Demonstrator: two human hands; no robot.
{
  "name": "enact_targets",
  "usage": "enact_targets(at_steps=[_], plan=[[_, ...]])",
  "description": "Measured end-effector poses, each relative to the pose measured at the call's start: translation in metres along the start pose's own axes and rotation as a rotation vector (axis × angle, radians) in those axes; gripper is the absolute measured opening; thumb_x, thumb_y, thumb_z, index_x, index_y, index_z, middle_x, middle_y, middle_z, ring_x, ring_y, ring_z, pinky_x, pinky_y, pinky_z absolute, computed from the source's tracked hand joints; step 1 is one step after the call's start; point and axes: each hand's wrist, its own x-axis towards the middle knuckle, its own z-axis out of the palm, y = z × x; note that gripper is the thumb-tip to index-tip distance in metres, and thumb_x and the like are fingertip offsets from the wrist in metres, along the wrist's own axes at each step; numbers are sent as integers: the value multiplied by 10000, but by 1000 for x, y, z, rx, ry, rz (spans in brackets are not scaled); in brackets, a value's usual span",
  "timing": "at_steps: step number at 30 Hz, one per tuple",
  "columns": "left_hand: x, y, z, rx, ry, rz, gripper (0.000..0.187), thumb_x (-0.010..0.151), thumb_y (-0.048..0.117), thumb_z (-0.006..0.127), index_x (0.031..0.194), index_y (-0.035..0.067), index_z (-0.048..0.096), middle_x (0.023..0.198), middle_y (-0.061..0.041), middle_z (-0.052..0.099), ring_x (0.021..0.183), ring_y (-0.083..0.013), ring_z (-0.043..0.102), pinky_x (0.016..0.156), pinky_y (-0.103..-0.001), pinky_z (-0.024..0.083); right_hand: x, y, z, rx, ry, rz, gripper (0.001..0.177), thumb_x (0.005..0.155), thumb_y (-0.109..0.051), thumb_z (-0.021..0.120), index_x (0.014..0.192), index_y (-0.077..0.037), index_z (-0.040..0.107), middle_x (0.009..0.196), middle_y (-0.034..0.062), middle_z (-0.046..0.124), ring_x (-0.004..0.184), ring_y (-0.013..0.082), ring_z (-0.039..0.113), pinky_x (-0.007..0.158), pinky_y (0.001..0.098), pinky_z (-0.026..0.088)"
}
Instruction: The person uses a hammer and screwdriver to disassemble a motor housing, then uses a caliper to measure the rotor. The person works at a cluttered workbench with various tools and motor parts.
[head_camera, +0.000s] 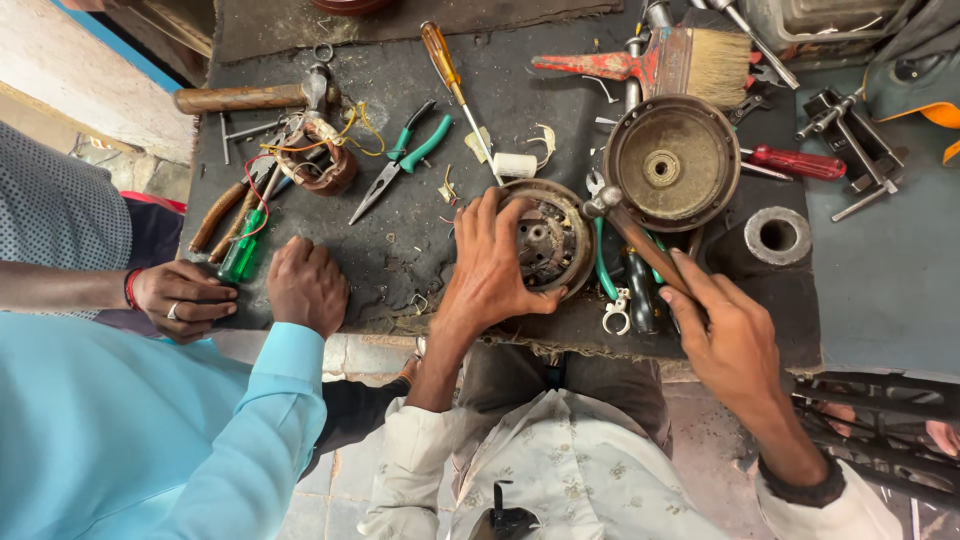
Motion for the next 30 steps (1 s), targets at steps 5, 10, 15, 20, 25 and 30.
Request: enact_targets(at_steps=[5, 10, 15, 20, 25, 30], plan=[[6, 7, -9, -132, 75, 11, 1189, 544, 423, 966, 1466, 18, 332, 1521, -331, 308, 1427, -534, 299, 1187, -589, 317, -4, -9, -2, 51, 93, 16, 457, 994, -120, 728, 1439, -56, 640, 902, 150, 658, 699, 202, 591, 674, 350, 487], [13, 9, -26, -119, 93, 23, 1179, 553, 415, 954, 1483, 28, 343, 1530, -301, 334, 1434, -501, 330, 1205, -572, 325, -8, -4, -10, 46, 173, -4, 443, 1010, -118, 742, 1437, -44, 652, 921, 139, 680, 716, 187, 597, 673, 338, 471], [25, 2, -38, -104, 131, 42, 1165, 571, 479, 945, 1464, 28, 350, 1478, -270, 383, 1373, -466, 380, 1181, -558, 338, -24, 29, -16, 2, 293, -44, 402, 1071, -104, 792, 1439, 0, 665, 1030, 169, 705, 822, 197, 652, 758, 321, 502], [36, 2, -43, -81, 143, 134, 1164, 598, 525, 936, 1480, 42, 349, 1454, -208, 430, 1387, -427, 407, 1186, -550, 322, -34, 80, -23, -93, 493, -54, 336, 1046, 43, 760, 1354, 121, 650, 1042, 227, 679, 863, 276, 656, 766, 344, 502], [48, 23, -43, -99, 71, 213, 1156, 622, 547, 931, 1498, 61, 355, 1471, -198, 447, 1379, -408, 431, 1199, -560, 324, -46, 136, -22, -212, 570, 22, 371, 966, 110, 699, 1332, 129, 640, 1080, 230, 674, 873, 296, 637, 780, 359, 499], [75, 42, -40, -14, 8, 367, 1263, 601, 662, 939, 1493, 17, 320, 1466, -302, 385, 1401, -505, 360, 1195, -664, 229, -48, 170, -9, -376, 546, 112, 370, 934, 7, 758, 1298, 31, 697, 1017, 190, 681, 884, 331, 660, 818, 423, 502]])
